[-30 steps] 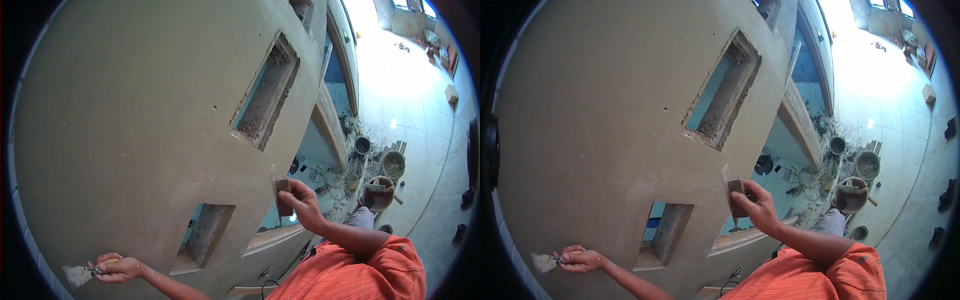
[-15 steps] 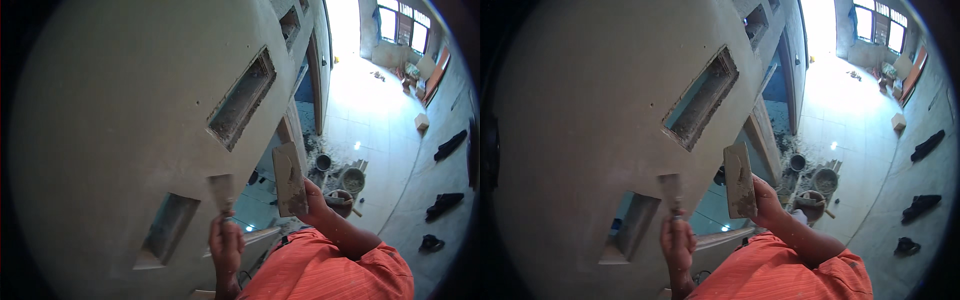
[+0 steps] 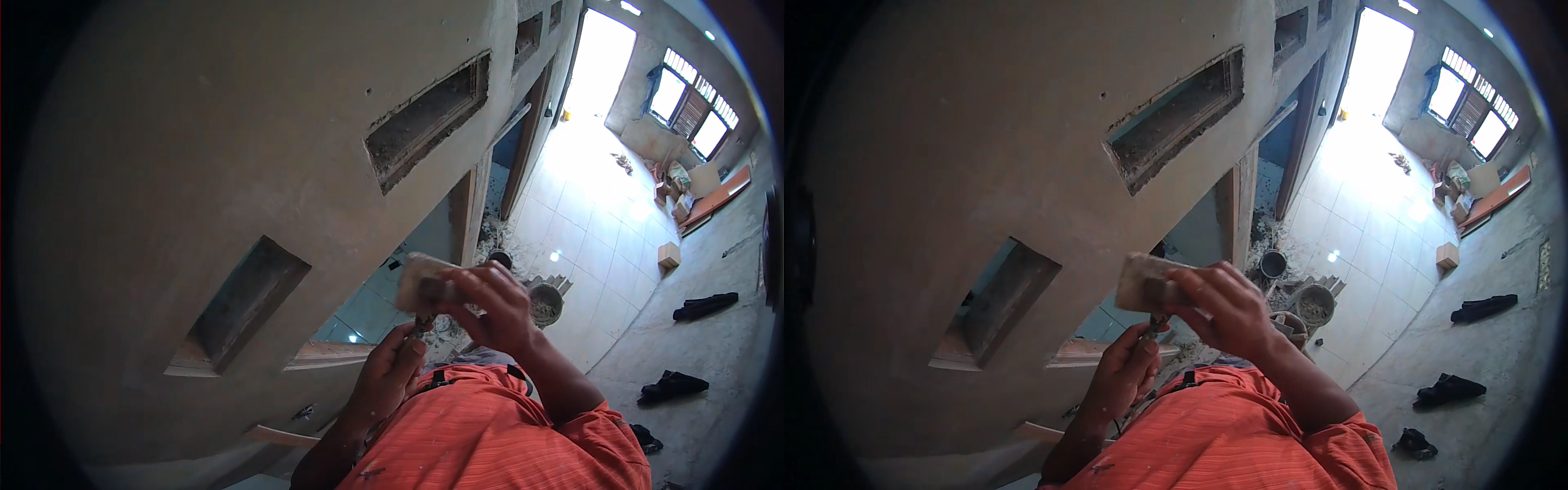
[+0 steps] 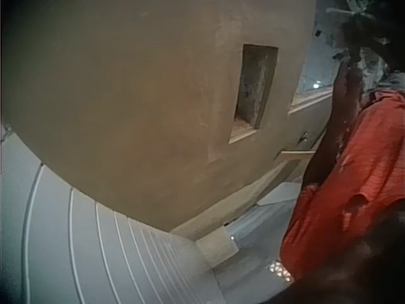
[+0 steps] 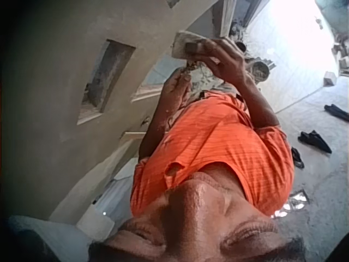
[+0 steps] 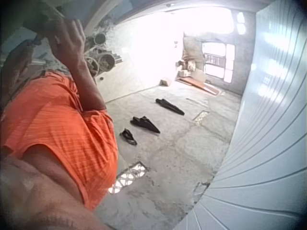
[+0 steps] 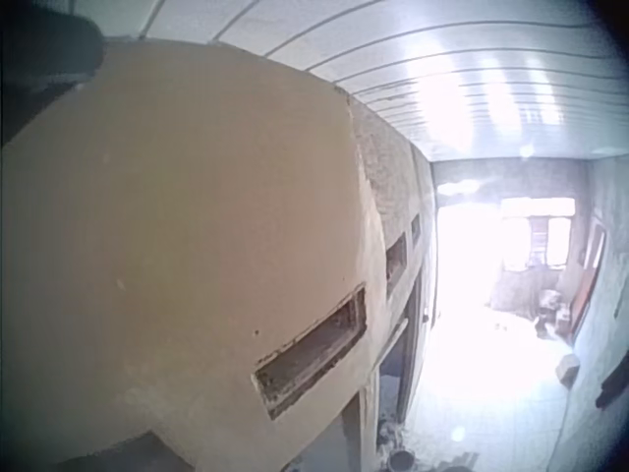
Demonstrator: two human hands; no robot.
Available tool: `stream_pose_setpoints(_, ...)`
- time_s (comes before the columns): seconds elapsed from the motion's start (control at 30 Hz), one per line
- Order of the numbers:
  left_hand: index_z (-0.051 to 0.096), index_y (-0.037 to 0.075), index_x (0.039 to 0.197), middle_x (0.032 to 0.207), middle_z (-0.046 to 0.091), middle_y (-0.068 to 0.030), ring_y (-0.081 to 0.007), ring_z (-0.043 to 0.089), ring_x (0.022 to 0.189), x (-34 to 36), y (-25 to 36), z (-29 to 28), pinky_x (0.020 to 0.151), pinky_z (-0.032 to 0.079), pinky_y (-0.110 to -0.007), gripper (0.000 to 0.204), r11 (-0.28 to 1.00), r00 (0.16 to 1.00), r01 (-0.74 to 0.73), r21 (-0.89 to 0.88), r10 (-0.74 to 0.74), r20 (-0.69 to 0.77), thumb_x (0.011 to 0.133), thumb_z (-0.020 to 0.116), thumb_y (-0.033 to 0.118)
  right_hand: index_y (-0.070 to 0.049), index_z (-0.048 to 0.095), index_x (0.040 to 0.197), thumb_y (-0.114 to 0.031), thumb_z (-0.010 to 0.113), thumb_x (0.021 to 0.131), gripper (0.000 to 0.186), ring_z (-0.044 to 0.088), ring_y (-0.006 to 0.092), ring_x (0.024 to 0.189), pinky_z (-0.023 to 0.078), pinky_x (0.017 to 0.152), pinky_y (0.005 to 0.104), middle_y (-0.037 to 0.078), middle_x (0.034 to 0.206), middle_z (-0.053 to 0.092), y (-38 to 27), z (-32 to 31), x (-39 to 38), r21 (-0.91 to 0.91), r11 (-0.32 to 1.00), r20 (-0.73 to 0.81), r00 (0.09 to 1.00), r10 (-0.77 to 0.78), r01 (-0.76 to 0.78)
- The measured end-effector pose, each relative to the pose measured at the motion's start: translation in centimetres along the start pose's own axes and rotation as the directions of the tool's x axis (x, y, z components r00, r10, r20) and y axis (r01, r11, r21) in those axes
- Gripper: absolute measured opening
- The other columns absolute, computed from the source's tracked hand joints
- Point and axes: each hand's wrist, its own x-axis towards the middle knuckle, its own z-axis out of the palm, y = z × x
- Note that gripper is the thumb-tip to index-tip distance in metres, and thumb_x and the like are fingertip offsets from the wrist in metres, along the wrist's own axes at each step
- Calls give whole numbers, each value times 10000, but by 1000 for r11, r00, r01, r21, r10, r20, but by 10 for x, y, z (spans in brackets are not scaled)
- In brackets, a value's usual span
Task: The person scoops mortar from a bucket onto a trowel, then applies and smooths the mortar onto the wall and around the window opening using a wooden float.
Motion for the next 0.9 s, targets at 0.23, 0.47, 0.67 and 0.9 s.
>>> stream_pose_setpoints(0.23,637,19,1254,741,507,68,-2,418,656,-13,13,-41,562,340,-204,337,957,1000,8,290,-16,25,1037,606,276,-2,710,1163,-207,864,781,460,726,267,886,579,748,367,140,1020,730,8,-43,10,311,925,145,973,182,-219)
stream_pose_setpoints(0.47,625,11,1347,875,647,25,-24,548,798,-18,18,-45,709,474,-217,408,960,982,67,272,-111,150,1012,659,242,-36,743,1155,-168,822,821,368,706,263,912,560,790,383,109,1000,735,5,-39,30,429,891,492,866,-93,-149)
stream_pose_setpoints(0.67,582,-30,1383,964,691,1,-41,583,862,-25,4,-66,789,502,-230,441,960,976,68,273,-121,183,1011,660,195,-61,743,1167,-193,808,831,366,686,265,896,548,789,393,85,991,732,24,-39,8,370,918,588,800,-116,-139)
stream_pose_setpoints(0.9,564,-42,1393,931,694,-7,-40,591,822,-14,-2,-77,757,515,-237,487,985,981,139,103,-151,118,1008,668,237,-24,718,1164,-197,817,825,394,695,292,916,548,791,388,134,1006,717,58,-47,-57,-72,920,438,817,375,-384)
